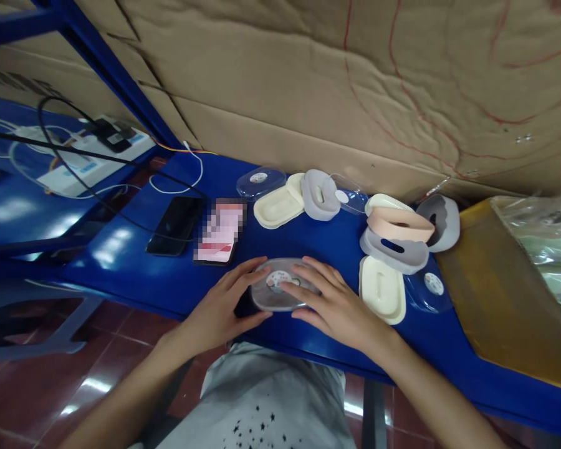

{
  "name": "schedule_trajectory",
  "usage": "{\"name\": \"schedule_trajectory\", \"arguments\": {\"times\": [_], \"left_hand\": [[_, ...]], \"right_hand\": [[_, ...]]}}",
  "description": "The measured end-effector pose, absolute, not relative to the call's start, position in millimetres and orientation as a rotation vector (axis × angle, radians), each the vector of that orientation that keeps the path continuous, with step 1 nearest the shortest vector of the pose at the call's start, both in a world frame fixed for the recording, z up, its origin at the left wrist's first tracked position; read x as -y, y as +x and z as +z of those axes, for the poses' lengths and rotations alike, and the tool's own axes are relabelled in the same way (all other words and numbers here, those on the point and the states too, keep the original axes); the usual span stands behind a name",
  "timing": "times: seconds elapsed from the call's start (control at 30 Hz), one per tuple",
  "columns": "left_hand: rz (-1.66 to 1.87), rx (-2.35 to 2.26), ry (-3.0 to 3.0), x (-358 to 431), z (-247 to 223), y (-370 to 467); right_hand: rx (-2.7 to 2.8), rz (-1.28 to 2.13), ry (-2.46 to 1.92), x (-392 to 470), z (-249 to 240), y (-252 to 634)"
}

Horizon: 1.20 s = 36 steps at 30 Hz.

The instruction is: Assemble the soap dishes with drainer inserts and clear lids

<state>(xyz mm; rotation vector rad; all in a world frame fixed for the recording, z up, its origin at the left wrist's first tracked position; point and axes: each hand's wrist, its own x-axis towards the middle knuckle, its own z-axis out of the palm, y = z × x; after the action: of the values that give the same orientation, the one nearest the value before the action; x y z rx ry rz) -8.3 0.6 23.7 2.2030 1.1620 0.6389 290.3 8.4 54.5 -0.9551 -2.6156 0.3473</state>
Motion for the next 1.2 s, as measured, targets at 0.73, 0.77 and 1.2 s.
{"name": "schedule_trajectory", "arguments": {"times": [0.73,0.77,1.2], "left_hand": [[0.398,-1.082,2.477,-101.1,49.5,31.6],[0.412,-1.078,2.481,-102.1,48.2,32.4],[0.379,-0.967,2.560,-120.7,55.6,43.5]], "right_hand": [[2.478,-0.011,-1.232,-30.6,38.4,329.3],[2.476,-0.009,-1.227,-30.9,38.5,329.6],[2.467,0.034,-1.151,-32.8,40.6,332.8]]}}
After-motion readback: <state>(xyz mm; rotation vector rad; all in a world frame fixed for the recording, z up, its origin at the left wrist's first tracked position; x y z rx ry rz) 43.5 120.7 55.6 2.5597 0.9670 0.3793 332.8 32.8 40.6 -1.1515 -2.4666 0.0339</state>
